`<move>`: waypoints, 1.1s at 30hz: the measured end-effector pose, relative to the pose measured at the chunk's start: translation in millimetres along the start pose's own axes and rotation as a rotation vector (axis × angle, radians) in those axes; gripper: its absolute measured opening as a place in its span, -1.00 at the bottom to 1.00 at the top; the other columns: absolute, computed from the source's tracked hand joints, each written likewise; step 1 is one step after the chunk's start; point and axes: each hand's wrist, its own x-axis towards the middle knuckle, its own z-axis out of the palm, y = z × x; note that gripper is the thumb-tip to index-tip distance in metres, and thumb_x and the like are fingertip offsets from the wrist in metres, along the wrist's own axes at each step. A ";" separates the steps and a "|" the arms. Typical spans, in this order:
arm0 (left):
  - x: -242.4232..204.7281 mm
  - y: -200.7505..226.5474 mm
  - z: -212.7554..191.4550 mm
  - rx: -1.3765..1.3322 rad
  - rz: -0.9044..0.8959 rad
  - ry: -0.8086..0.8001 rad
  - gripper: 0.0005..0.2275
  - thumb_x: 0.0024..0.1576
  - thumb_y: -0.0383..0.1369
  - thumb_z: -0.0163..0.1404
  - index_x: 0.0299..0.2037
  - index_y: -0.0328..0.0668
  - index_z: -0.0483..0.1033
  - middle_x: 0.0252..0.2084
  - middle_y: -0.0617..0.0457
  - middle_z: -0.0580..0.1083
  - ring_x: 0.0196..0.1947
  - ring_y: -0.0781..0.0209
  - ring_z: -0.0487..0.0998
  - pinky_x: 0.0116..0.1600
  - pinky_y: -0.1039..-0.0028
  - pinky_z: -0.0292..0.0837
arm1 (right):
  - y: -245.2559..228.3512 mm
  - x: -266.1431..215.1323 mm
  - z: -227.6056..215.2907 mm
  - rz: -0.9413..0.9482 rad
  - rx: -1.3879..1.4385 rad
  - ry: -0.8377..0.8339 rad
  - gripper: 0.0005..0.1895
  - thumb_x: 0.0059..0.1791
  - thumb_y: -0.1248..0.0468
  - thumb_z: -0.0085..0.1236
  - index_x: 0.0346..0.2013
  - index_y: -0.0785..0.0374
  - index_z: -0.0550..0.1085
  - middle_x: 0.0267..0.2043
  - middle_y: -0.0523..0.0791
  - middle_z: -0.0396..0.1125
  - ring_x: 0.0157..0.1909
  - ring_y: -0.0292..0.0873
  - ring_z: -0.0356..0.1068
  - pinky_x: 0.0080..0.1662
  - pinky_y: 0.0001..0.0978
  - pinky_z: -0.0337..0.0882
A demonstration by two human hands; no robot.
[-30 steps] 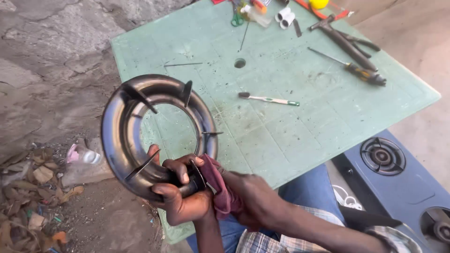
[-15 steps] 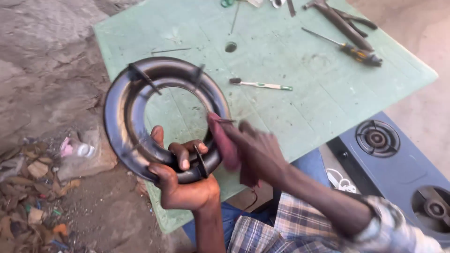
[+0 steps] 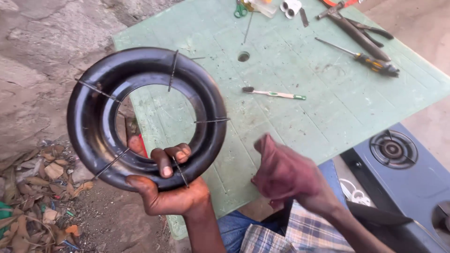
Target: Cleaning a black metal stove burner support ring with a cloth and a toothbrush.
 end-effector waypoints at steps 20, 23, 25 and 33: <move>-21.4 7.3 -7.3 0.244 -0.439 -0.195 -0.38 0.20 -0.15 0.15 0.23 -0.65 0.26 -0.08 -0.46 0.47 -0.33 -0.10 0.54 -0.21 0.14 0.54 | -46.0 51.3 -31.7 -0.277 -0.128 0.023 -0.71 -0.03 0.21 0.26 -0.06 0.25 0.57 -0.24 -0.05 0.54 -0.31 -0.20 0.50 -0.35 -0.36 0.49; -36.9 -0.3 7.8 0.333 -0.302 -0.153 -0.52 0.23 -0.27 0.08 0.12 -0.68 0.31 -0.23 -0.40 0.50 -0.50 0.02 0.51 -0.37 0.24 0.51 | -28.1 55.0 -33.5 -0.067 0.201 -0.062 -0.68 -0.09 0.30 0.32 -0.07 0.32 0.54 -0.33 -0.01 0.50 -0.55 -0.21 0.40 -0.59 -0.44 0.35; -39.7 -1.7 14.0 0.397 -0.205 -0.146 -0.58 0.24 -0.31 0.04 0.09 -0.68 0.32 -0.26 -0.38 0.51 -0.51 0.04 0.50 -0.39 0.26 0.50 | -30.6 49.9 -25.2 -0.109 0.347 -0.148 -0.66 -0.07 0.34 0.37 -0.05 0.38 0.51 -0.34 -0.02 0.46 -0.59 -0.27 0.34 -0.64 -0.54 0.28; -31.2 2.1 31.5 0.513 -0.177 -0.113 -0.70 0.36 -0.33 -0.12 -0.05 -0.63 0.34 -0.35 -0.32 0.48 -0.51 0.04 0.51 -0.39 0.21 0.54 | -21.5 86.2 -27.5 -0.467 -0.248 0.477 -0.51 -0.01 0.16 0.32 0.08 0.32 0.36 -0.12 0.01 0.48 -0.12 -0.13 0.51 -0.18 -0.23 0.56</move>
